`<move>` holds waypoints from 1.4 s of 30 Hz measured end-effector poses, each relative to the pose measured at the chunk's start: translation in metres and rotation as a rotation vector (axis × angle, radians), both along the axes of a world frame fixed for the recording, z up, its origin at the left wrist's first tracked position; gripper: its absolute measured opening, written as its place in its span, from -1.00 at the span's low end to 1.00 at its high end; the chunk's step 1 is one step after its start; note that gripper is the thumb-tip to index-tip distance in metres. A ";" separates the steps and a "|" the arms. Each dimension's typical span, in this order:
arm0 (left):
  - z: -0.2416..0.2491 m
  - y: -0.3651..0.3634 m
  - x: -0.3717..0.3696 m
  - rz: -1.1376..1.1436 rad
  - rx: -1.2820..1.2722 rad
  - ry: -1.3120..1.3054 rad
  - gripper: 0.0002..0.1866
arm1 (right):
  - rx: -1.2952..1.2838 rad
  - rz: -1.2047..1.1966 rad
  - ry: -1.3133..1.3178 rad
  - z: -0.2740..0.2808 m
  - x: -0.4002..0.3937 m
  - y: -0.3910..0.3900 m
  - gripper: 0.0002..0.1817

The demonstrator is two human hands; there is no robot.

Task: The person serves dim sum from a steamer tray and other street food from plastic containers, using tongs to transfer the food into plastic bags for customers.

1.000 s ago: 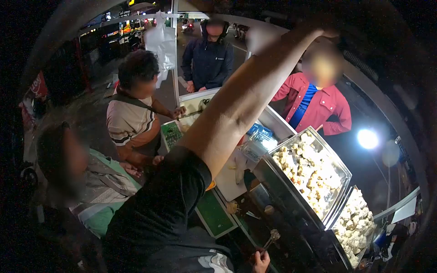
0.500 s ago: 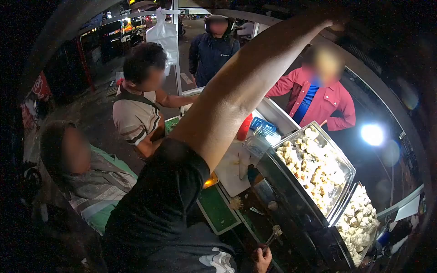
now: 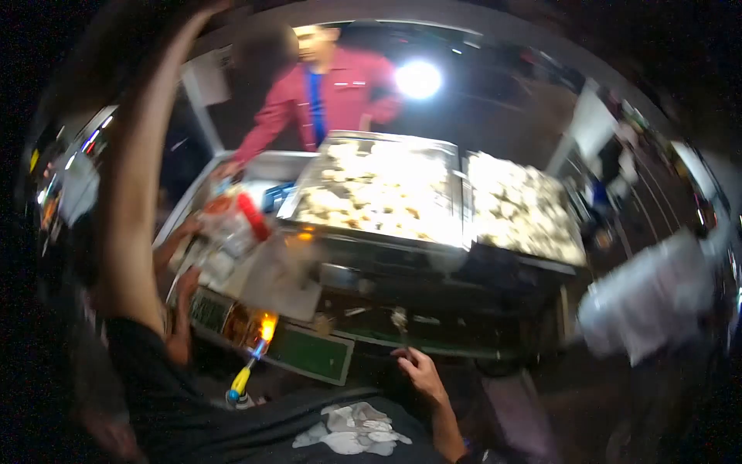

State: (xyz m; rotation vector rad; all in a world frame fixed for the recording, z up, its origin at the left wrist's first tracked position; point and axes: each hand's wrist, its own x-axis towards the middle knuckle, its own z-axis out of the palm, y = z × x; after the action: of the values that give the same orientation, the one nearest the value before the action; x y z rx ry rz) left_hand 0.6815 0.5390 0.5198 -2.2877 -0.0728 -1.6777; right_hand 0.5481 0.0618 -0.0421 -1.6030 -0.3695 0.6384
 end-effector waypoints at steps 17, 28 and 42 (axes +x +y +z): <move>0.007 -0.050 -0.011 -0.183 -0.100 -0.456 -0.77 | 0.092 -0.028 0.087 -0.010 -0.020 -0.011 -0.76; -0.257 -0.188 -0.231 -0.785 -0.351 -0.928 -0.70 | 0.273 0.093 0.198 0.009 -0.017 0.008 -0.76; -0.346 -0.168 -0.235 -1.254 -1.280 -0.955 -0.75 | 0.559 0.239 0.302 0.046 -0.029 0.038 -0.44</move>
State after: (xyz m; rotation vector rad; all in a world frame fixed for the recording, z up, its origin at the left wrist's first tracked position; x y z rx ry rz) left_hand 0.4463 0.3712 0.1742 -1.7253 0.1926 -4.2528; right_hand 0.5188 0.0993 0.0038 -0.9213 -0.4692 0.8580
